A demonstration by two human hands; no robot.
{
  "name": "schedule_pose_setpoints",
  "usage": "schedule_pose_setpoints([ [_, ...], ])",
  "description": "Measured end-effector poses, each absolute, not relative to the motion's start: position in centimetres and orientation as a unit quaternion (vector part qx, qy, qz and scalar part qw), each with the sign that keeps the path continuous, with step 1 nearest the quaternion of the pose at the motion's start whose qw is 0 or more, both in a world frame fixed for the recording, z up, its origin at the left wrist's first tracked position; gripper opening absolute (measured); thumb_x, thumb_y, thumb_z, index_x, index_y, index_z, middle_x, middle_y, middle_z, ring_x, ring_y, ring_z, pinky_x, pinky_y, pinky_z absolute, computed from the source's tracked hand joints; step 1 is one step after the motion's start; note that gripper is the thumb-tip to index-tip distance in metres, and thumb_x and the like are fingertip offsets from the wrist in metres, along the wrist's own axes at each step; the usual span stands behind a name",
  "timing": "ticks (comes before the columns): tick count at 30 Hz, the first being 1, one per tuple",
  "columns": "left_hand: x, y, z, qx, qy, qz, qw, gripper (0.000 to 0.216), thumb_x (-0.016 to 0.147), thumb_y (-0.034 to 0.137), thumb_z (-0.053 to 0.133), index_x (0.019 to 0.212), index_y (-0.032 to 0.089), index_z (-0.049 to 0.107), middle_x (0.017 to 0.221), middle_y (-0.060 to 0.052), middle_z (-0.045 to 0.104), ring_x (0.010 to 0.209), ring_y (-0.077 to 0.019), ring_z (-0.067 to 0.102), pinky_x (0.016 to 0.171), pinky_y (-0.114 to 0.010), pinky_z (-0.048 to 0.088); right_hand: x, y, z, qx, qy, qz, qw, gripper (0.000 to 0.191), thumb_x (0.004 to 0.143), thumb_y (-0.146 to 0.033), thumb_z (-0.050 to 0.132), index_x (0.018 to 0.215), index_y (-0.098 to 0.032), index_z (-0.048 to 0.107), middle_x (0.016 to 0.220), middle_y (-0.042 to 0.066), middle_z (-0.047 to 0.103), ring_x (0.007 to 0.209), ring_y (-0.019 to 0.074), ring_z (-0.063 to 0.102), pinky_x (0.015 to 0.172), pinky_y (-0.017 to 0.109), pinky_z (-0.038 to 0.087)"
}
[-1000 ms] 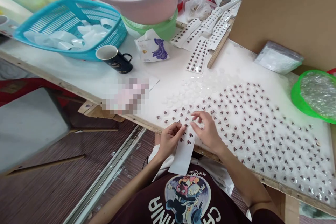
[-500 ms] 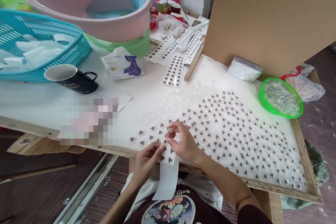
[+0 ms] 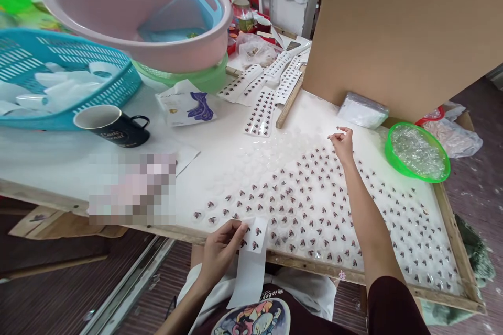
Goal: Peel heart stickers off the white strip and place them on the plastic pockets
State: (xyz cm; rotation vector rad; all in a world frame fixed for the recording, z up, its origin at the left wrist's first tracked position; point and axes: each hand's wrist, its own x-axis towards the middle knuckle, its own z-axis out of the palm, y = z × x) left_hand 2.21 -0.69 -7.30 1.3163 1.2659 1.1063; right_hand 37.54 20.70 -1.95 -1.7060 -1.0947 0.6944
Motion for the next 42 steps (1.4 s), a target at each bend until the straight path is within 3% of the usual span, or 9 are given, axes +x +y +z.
schedule_pose_setpoints([
  [4, 2.3, -0.6, -7.2, 0.547, 0.523, 0.454, 0.469, 0.035, 0.092, 0.042, 0.058, 0.067, 0.017, 0.057, 0.059, 0.002, 0.049, 0.054, -0.0114, 0.043, 0.052, -0.021, 0.035, 39.8, 23.3, -4.4, -0.724, -0.435, 0.315, 0.433, 0.053, 0.062, -0.031, 0.067, 0.105, -0.025, 0.036, 0.077, -0.002, 0.063, 0.076, 0.0188, 0.06, 0.069, 0.03, 0.045],
  [10, 2.3, -0.6, -7.3, 0.552, 0.526, 0.444, 0.471, 0.035, 0.093, 0.041, 0.057, 0.067, 0.017, 0.055, 0.059, 0.003, 0.047, 0.054, -0.0111, 0.042, 0.052, -0.022, 0.034, 40.8, 25.1, -6.7, -0.748, -0.422, 0.323, 0.398, 0.057, 0.056, -0.031, 0.071, 0.101, -0.026, 0.037, 0.076, -0.004, 0.062, 0.069, 0.017, 0.056, 0.063, 0.028, 0.042],
  [21, 2.4, -0.6, -7.5, 0.55, 0.534, 0.444, 0.463, 0.035, 0.093, 0.04, 0.057, 0.067, 0.018, 0.053, 0.057, 0.003, 0.044, 0.053, -0.011, 0.04, 0.051, -0.022, 0.032, 41.2, 26.7, -8.2, -0.801, -0.449, 0.26, 0.299, 0.051, 0.065, -0.027, 0.067, 0.107, -0.025, 0.038, 0.084, -0.003, 0.059, 0.078, 0.0192, 0.06, 0.066, 0.028, 0.046],
  [27, 2.4, -0.7, -7.6, 0.553, 0.54, 0.441, 0.457, 0.035, 0.094, 0.041, 0.056, 0.067, 0.018, 0.053, 0.058, 0.003, 0.045, 0.053, -0.0109, 0.041, 0.052, -0.022, 0.032, 40.7, 26.9, -8.0, -0.828, -0.484, 0.201, 0.199, 0.049, 0.069, -0.019, 0.066, 0.11, -0.024, 0.04, 0.085, -0.002, 0.063, 0.081, 0.0215, 0.062, 0.078, 0.033, 0.046],
  [33, 2.5, -0.7, -7.6, 0.549, 0.549, 0.437, 0.454, 0.035, 0.094, 0.041, 0.056, 0.068, 0.018, 0.054, 0.057, 0.004, 0.045, 0.053, -0.011, 0.04, 0.052, -0.023, 0.032, 39.9, 27.4, -7.2, -0.84, -0.515, 0.137, 0.1, 0.046, 0.074, -0.016, 0.067, 0.113, -0.023, 0.044, 0.088, 0.002, 0.065, 0.097, 0.0269, 0.063, 0.096, 0.042, 0.039],
  [38, 2.6, -0.8, -7.4, 0.547, 0.545, 0.445, 0.453, 0.036, 0.094, 0.042, 0.055, 0.067, 0.018, 0.053, 0.057, 0.004, 0.045, 0.053, -0.0108, 0.04, 0.052, -0.023, 0.032, 39.0, 27.6, -6.7, -0.846, -0.521, 0.101, 0.053, 0.054, 0.075, -0.016, 0.068, 0.123, -0.015, 0.044, 0.095, 0.012, 0.066, 0.104, 0.0326, 0.063, 0.096, 0.046, 0.036],
  [42, 2.7, -0.7, -7.4, 0.547, 0.539, 0.452, 0.454, 0.036, 0.094, 0.042, 0.055, 0.066, 0.018, 0.053, 0.058, 0.004, 0.044, 0.053, -0.0107, 0.039, 0.051, -0.022, 0.032, 39.0, 27.4, -6.3, -0.851, -0.514, 0.094, 0.044, 0.057, 0.075, -0.021, 0.07, 0.124, -0.015, 0.043, 0.092, 0.011, 0.066, 0.103, 0.0336, 0.064, 0.094, 0.047, 0.037],
])
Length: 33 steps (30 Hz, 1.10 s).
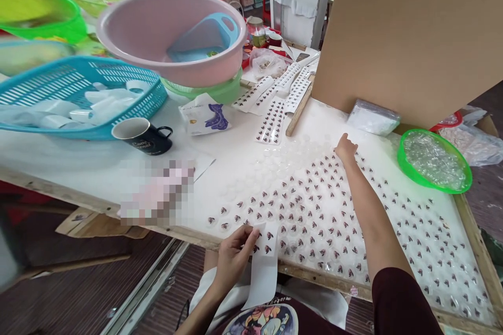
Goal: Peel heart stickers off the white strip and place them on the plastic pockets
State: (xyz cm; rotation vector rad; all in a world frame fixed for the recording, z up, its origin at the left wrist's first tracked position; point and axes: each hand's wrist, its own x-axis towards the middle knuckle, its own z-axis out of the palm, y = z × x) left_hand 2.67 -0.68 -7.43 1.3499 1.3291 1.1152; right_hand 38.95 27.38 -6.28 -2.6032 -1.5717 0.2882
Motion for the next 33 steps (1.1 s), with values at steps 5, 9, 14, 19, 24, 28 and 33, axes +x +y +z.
schedule_pose_setpoints([
  [5, 2.7, -0.7, -7.3, 0.545, 0.54, 0.451, 0.456, 0.037, 0.094, 0.042, 0.055, 0.066, 0.018, 0.051, 0.059, 0.004, 0.044, 0.054, -0.0107, 0.04, 0.052, -0.022, 0.033, 39.4, 26.3, -5.6, -0.85, -0.512, 0.09, 0.083, 0.043, 0.077, -0.023, 0.064, 0.118, -0.019, 0.047, 0.094, 0.007, 0.066, 0.1, 0.0295, 0.063, 0.099, 0.047, 0.035],
  [9, 2.7, -0.8, -7.0, 0.544, 0.537, 0.453, 0.458, 0.037, 0.094, 0.042, 0.055, 0.066, 0.018, 0.052, 0.058, 0.003, 0.045, 0.054, -0.0107, 0.04, 0.053, -0.022, 0.034, 39.4, 25.6, -5.1, -0.833, -0.525, 0.088, 0.151, 0.031, 0.084, -0.03, 0.056, 0.113, -0.02, 0.055, 0.117, 0.011, 0.064, 0.112, 0.0271, 0.058, 0.1, 0.043, 0.038],
  [14, 2.7, -0.7, -6.8, 0.542, 0.534, 0.459, 0.458, 0.036, 0.093, 0.042, 0.055, 0.065, 0.019, 0.051, 0.057, 0.004, 0.044, 0.052, -0.0106, 0.039, 0.052, -0.022, 0.033, 38.7, 25.4, -5.7, -0.791, -0.55, 0.186, 0.191, 0.018, 0.08, -0.031, 0.058, 0.085, -0.019, 0.069, 0.086, 0.003, 0.074, 0.078, 0.0178, 0.066, 0.074, 0.028, 0.05],
  [19, 2.8, -0.7, -6.6, 0.539, 0.537, 0.457, 0.461, 0.037, 0.093, 0.043, 0.056, 0.065, 0.019, 0.052, 0.056, 0.004, 0.045, 0.052, -0.0108, 0.04, 0.052, -0.022, 0.034, 38.4, 25.4, -6.5, -0.785, -0.543, 0.224, 0.195, 0.014, 0.075, -0.025, 0.061, 0.077, -0.017, 0.073, 0.08, 0.005, 0.076, 0.073, 0.0171, 0.067, 0.066, 0.025, 0.049],
  [24, 2.8, -0.7, -6.5, 0.537, 0.538, 0.459, 0.461, 0.036, 0.094, 0.041, 0.055, 0.066, 0.018, 0.052, 0.057, 0.004, 0.044, 0.052, -0.0105, 0.039, 0.052, -0.022, 0.034, 38.0, 25.4, -6.4, -0.8, -0.536, 0.215, 0.165, 0.008, 0.071, -0.017, 0.063, 0.072, -0.018, 0.071, 0.082, 0.006, 0.077, 0.077, 0.0184, 0.068, 0.068, 0.025, 0.049],
  [28, 2.8, -0.7, -6.8, 0.536, 0.535, 0.461, 0.463, 0.035, 0.094, 0.039, 0.055, 0.066, 0.018, 0.052, 0.057, 0.004, 0.044, 0.052, -0.0104, 0.039, 0.051, -0.022, 0.032, 37.2, 25.7, -6.2, -0.816, -0.531, 0.189, 0.128, 0.006, 0.069, -0.014, 0.065, 0.069, -0.02, 0.066, 0.079, 0.005, 0.074, 0.083, 0.022, 0.068, 0.077, 0.03, 0.049],
  [33, 2.7, -0.7, -6.9, 0.533, 0.536, 0.46, 0.466, 0.035, 0.094, 0.04, 0.056, 0.066, 0.018, 0.052, 0.057, 0.004, 0.045, 0.052, -0.0106, 0.04, 0.052, -0.022, 0.033, 36.3, 25.8, -5.6, -0.83, -0.528, 0.14, 0.11, 0.013, 0.072, -0.018, 0.068, 0.083, -0.021, 0.061, 0.08, 0.004, 0.069, 0.095, 0.0267, 0.064, 0.099, 0.044, 0.039],
])
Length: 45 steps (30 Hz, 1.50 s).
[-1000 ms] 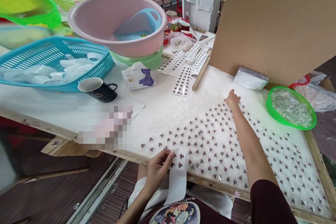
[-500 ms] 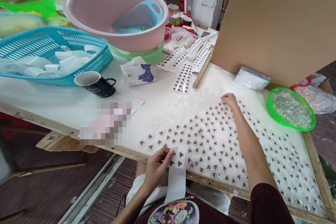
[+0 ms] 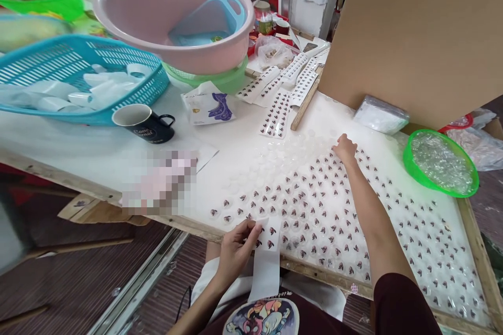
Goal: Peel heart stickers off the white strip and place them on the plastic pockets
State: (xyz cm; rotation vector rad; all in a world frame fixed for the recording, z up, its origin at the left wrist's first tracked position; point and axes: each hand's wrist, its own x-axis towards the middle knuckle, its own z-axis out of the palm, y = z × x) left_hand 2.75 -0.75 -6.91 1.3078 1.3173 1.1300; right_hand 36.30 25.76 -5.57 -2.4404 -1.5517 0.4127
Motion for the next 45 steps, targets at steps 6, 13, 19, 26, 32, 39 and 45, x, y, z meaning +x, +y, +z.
schedule_pose_setpoints([
  [6, 2.7, -0.9, -6.8, 0.519, 0.537, 0.462, 0.479, 0.038, 0.093, 0.044, 0.056, 0.065, 0.018, 0.052, 0.057, 0.003, 0.046, 0.053, -0.011, 0.041, 0.052, -0.022, 0.034, 34.7, 23.1, -2.9, -0.816, -0.542, 0.141, 0.14, 0.012, 0.081, -0.019, 0.056, 0.07, -0.021, 0.058, 0.076, 0.005, 0.067, 0.091, 0.027, 0.064, 0.103, 0.049, 0.034],
  [13, 3.1, -1.0, -6.8, 0.483, 0.556, 0.475, 0.482, 0.042, 0.091, 0.052, 0.059, 0.067, 0.018, 0.054, 0.057, 0.003, 0.046, 0.053, -0.011, 0.041, 0.05, -0.022, 0.034, 27.2, 9.8, -1.7, -0.635, -0.654, 0.366, 0.189, 0.026, 0.091, -0.047, 0.057, 0.094, -0.025, 0.069, 0.09, 0.003, 0.072, 0.085, 0.0214, 0.065, 0.078, 0.032, 0.05],
  [19, 3.4, -1.3, -7.1, 0.456, 0.546, 0.49, 0.505, 0.041, 0.09, 0.053, 0.06, 0.07, 0.018, 0.055, 0.059, 0.003, 0.048, 0.053, -0.0102, 0.04, 0.05, -0.022, 0.034, 22.5, 3.2, -2.4, -0.533, -0.649, 0.506, 0.198, 0.032, 0.083, -0.052, 0.07, 0.098, -0.024, 0.067, 0.082, 0.002, 0.066, 0.076, 0.0183, 0.059, 0.069, 0.03, 0.047],
  [26, 2.9, -1.3, -7.0, 0.466, 0.518, 0.492, 0.522, 0.036, 0.089, 0.051, 0.064, 0.095, 0.015, 0.066, 0.067, 0.001, 0.053, 0.059, -0.0119, 0.046, 0.054, -0.023, 0.038, 22.3, 3.2, -3.0, -0.511, -0.635, 0.538, 0.214, 0.029, 0.09, -0.049, 0.06, 0.079, -0.022, 0.063, 0.072, 0.0, 0.061, 0.068, 0.0164, 0.056, 0.062, 0.028, 0.043],
  [32, 2.9, -1.2, -7.0, 0.456, 0.504, 0.497, 0.54, 0.033, 0.088, 0.045, 0.068, 0.103, 0.016, 0.069, 0.07, -0.001, 0.059, 0.06, -0.0126, 0.049, 0.054, -0.024, 0.039, 22.0, 2.7, -2.7, -0.517, -0.643, 0.529, 0.198, 0.029, 0.093, -0.049, 0.055, 0.084, -0.023, 0.063, 0.074, 0.0, 0.061, 0.068, 0.0163, 0.055, 0.061, 0.028, 0.041],
  [39, 3.2, -1.0, -6.7, 0.429, 0.529, 0.5, 0.535, 0.035, 0.09, 0.049, 0.063, 0.075, 0.017, 0.06, 0.06, 0.004, 0.047, 0.053, -0.0102, 0.038, 0.05, -0.023, 0.03, 21.5, 2.5, -2.3, -0.51, -0.649, 0.519, 0.222, 0.025, 0.089, -0.049, 0.061, 0.082, -0.025, 0.061, 0.075, 0.0, 0.063, 0.071, 0.0179, 0.058, 0.066, 0.029, 0.045],
  [45, 3.1, -1.0, -6.8, 0.445, 0.524, 0.497, 0.529, 0.042, 0.091, 0.052, 0.061, 0.068, 0.018, 0.053, 0.06, 0.004, 0.041, 0.055, -0.0103, 0.036, 0.053, -0.024, 0.03, 21.5, 2.4, -2.4, -0.512, -0.659, 0.508, 0.213, 0.032, 0.095, -0.047, 0.053, 0.074, -0.023, 0.061, 0.067, 0.0, 0.062, 0.066, 0.0171, 0.058, 0.062, 0.028, 0.043],
])
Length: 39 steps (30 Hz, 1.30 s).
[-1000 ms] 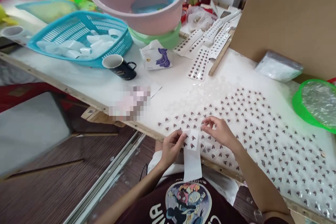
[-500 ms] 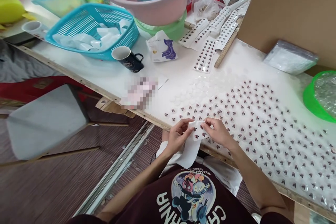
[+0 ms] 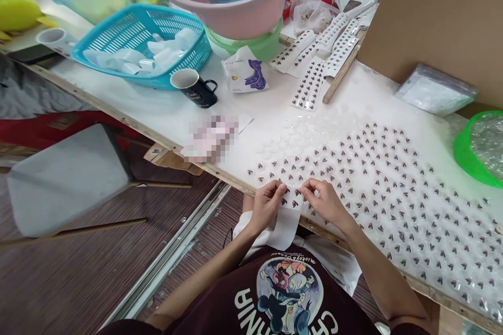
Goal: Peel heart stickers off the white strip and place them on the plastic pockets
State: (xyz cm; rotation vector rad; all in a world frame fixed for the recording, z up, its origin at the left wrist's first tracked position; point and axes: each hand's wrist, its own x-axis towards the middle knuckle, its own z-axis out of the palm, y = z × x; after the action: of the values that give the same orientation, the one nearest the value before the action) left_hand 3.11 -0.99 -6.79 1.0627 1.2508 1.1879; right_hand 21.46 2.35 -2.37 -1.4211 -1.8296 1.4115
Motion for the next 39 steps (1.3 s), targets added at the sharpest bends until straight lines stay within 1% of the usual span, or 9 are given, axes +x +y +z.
schedule_pose_setpoints([
  [5, 3.1, -1.1, -6.7, 0.452, 0.51, 0.483, 0.55, 0.036, 0.088, 0.051, 0.065, 0.082, 0.016, 0.06, 0.07, 0.001, 0.053, 0.061, -0.0113, 0.045, 0.056, -0.023, 0.035, 21.5, 2.1, -2.4, -0.511, -0.674, 0.485, 0.221, 0.03, 0.098, -0.045, 0.05, 0.082, -0.023, 0.063, 0.074, 0.001, 0.066, 0.068, 0.0179, 0.059, 0.059, 0.028, 0.042],
  [9, 3.2, -1.1, -6.8, 0.448, 0.521, 0.491, 0.536, 0.038, 0.088, 0.05, 0.065, 0.074, 0.017, 0.057, 0.065, 0.003, 0.049, 0.059, -0.0104, 0.041, 0.054, -0.022, 0.033, 21.1, 1.9, -2.7, -0.51, -0.716, 0.402, 0.255, 0.017, 0.095, -0.038, 0.059, 0.101, -0.023, 0.065, 0.096, 0.004, 0.071, 0.077, 0.0193, 0.06, 0.075, 0.034, 0.045],
  [15, 3.4, -1.0, -7.2, 0.435, 0.531, 0.492, 0.536, 0.04, 0.087, 0.052, 0.066, 0.071, 0.017, 0.056, 0.062, 0.003, 0.049, 0.056, -0.0098, 0.041, 0.051, -0.021, 0.032, 20.9, 1.7, -3.5, -0.486, -0.778, 0.273, 0.289, 0.003, 0.095, -0.022, 0.061, 0.096, -0.022, 0.064, 0.093, 0.003, 0.072, 0.089, 0.0216, 0.066, 0.083, 0.037, 0.04],
  [21, 3.4, -0.9, -6.9, 0.441, 0.533, 0.49, 0.53, 0.039, 0.088, 0.049, 0.064, 0.069, 0.017, 0.054, 0.061, 0.004, 0.046, 0.056, -0.0093, 0.038, 0.051, -0.021, 0.03, 20.8, 1.4, -4.0, -0.456, -0.815, 0.165, 0.318, 0.007, 0.097, -0.018, 0.06, 0.094, -0.022, 0.065, 0.092, 0.004, 0.068, 0.094, 0.0221, 0.064, 0.084, 0.038, 0.04],
  [24, 3.4, -0.9, -6.9, 0.44, 0.533, 0.49, 0.53, 0.041, 0.088, 0.05, 0.064, 0.067, 0.017, 0.051, 0.061, 0.005, 0.043, 0.056, -0.0091, 0.035, 0.051, -0.021, 0.028, 20.9, 1.5, -3.5, -0.448, -0.811, 0.18, 0.332, 0.008, 0.095, -0.017, 0.06, 0.09, -0.022, 0.064, 0.088, 0.003, 0.065, 0.09, 0.0215, 0.062, 0.082, 0.039, 0.042],
  [30, 3.3, -0.9, -7.4, 0.443, 0.537, 0.485, 0.529, 0.043, 0.089, 0.052, 0.062, 0.066, 0.018, 0.047, 0.06, 0.005, 0.037, 0.056, -0.0093, 0.032, 0.051, -0.022, 0.024, 21.6, 2.9, -1.1, -0.471, -0.651, 0.228, 0.55, 0.012, 0.094, -0.02, 0.062, 0.103, -0.027, 0.061, 0.087, 0.001, 0.06, 0.077, 0.0178, 0.057, 0.068, 0.033, 0.049],
  [32, 3.2, -1.0, -7.5, 0.451, 0.536, 0.485, 0.523, 0.042, 0.089, 0.05, 0.062, 0.066, 0.018, 0.046, 0.061, 0.005, 0.036, 0.056, -0.0094, 0.032, 0.051, -0.023, 0.025, 20.9, 3.2, -1.0, -0.476, -0.653, 0.258, 0.529, 0.025, 0.092, -0.024, 0.064, 0.116, -0.028, 0.058, 0.093, 0.002, 0.062, 0.084, 0.0198, 0.06, 0.077, 0.037, 0.051],
  [34, 3.0, -1.1, -7.6, 0.462, 0.534, 0.485, 0.517, 0.041, 0.09, 0.047, 0.061, 0.066, 0.018, 0.046, 0.061, 0.005, 0.037, 0.057, -0.0095, 0.033, 0.052, -0.023, 0.026, 19.8, 3.2, -1.5, -0.479, -0.686, 0.321, 0.444, 0.037, 0.09, -0.025, 0.066, 0.125, -0.028, 0.054, 0.098, 0.003, 0.066, 0.09, 0.0216, 0.062, 0.088, 0.043, 0.05],
  [39, 2.6, -0.9, -7.8, 0.49, 0.53, 0.48, 0.499, 0.04, 0.09, 0.043, 0.062, 0.064, 0.018, 0.044, 0.061, 0.005, 0.037, 0.058, -0.0098, 0.033, 0.053, -0.023, 0.028, 17.9, 3.6, -2.7, -0.48, -0.697, 0.387, 0.365, 0.045, 0.085, -0.017, 0.067, 0.124, -0.028, 0.047, 0.088, -0.001, 0.07, 0.087, 0.021, 0.065, 0.098, 0.047, 0.041],
])
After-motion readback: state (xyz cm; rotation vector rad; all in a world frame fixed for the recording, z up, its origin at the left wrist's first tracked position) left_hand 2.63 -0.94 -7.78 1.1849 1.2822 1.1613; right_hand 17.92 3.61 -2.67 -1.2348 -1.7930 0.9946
